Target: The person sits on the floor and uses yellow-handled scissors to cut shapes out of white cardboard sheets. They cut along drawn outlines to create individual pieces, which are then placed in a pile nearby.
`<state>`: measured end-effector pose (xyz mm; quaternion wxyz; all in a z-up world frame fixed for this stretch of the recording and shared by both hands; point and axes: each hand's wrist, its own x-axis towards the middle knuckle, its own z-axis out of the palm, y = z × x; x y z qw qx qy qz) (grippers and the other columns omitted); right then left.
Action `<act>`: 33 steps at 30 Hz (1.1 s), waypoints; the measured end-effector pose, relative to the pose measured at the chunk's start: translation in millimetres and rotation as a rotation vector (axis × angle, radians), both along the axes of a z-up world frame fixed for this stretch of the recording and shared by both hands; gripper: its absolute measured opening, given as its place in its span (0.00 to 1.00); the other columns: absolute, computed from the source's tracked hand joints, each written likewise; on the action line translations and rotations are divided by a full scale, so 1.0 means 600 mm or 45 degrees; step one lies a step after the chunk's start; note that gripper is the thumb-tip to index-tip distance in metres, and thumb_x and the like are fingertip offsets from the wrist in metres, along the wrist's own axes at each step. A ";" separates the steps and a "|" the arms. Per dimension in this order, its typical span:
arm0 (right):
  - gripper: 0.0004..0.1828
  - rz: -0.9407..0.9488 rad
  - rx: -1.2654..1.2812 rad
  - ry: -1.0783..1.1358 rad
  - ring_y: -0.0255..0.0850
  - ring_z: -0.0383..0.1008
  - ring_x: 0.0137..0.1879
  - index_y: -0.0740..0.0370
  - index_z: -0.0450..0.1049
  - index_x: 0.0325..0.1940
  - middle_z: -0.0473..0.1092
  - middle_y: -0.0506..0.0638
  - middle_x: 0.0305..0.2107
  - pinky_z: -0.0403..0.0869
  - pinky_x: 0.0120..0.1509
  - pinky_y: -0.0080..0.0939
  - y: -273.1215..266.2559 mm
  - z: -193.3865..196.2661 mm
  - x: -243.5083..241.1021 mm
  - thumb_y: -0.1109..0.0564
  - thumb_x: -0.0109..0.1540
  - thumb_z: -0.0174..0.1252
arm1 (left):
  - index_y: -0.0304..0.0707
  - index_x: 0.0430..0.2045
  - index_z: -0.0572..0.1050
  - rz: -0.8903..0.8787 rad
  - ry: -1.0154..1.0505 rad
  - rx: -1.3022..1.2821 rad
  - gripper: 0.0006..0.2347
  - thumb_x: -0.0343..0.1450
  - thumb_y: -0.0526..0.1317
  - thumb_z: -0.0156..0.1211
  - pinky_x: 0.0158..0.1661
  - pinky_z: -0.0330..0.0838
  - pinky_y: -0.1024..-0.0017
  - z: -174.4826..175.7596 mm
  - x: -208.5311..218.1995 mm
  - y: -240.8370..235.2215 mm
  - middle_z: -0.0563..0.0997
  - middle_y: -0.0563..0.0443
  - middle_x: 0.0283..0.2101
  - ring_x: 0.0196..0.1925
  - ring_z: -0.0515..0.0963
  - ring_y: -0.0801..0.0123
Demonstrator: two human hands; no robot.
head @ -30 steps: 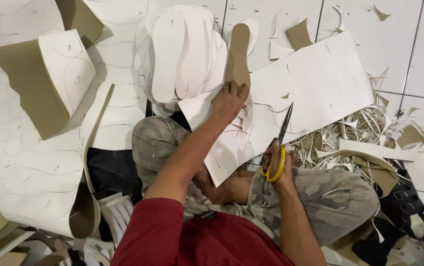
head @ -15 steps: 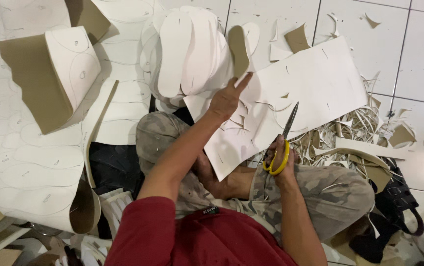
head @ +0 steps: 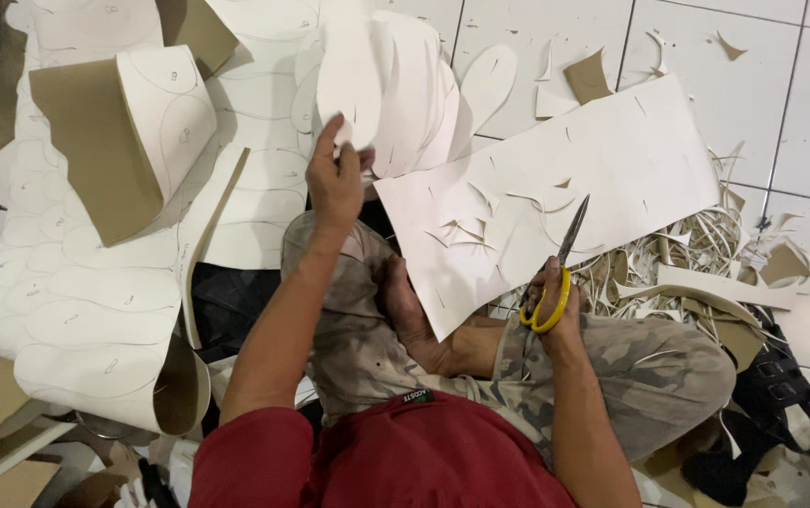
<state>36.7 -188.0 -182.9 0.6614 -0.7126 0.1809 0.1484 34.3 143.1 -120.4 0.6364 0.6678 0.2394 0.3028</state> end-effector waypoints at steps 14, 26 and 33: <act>0.27 0.009 0.028 0.057 0.38 0.57 0.10 0.68 0.65 0.26 0.56 0.51 0.10 0.62 0.17 0.37 -0.001 0.014 0.002 0.42 0.67 0.45 | 0.34 0.52 0.64 -0.225 0.399 -0.162 0.17 0.70 0.40 0.51 0.21 0.78 0.71 0.015 -0.071 -0.002 0.73 0.39 0.31 0.22 0.79 0.62; 0.22 0.000 0.047 0.008 0.37 0.59 0.10 0.67 0.65 0.25 0.57 0.51 0.10 0.63 0.17 0.35 -0.001 0.018 -0.007 0.46 0.65 0.50 | 0.43 0.55 0.65 -0.907 1.081 0.771 0.23 0.71 0.55 0.36 0.52 0.62 0.53 0.018 -0.094 -0.075 0.76 0.37 0.42 0.54 0.70 0.44; 0.19 -0.320 0.120 -0.060 0.40 0.58 0.09 0.65 0.64 0.25 0.59 0.54 0.10 0.64 0.17 0.35 -0.014 -0.010 0.003 0.49 0.65 0.48 | 0.39 0.39 0.72 -0.689 0.832 0.330 0.20 0.60 0.51 0.62 0.49 0.68 0.58 0.074 -0.070 -0.179 0.75 0.42 0.43 0.49 0.74 0.49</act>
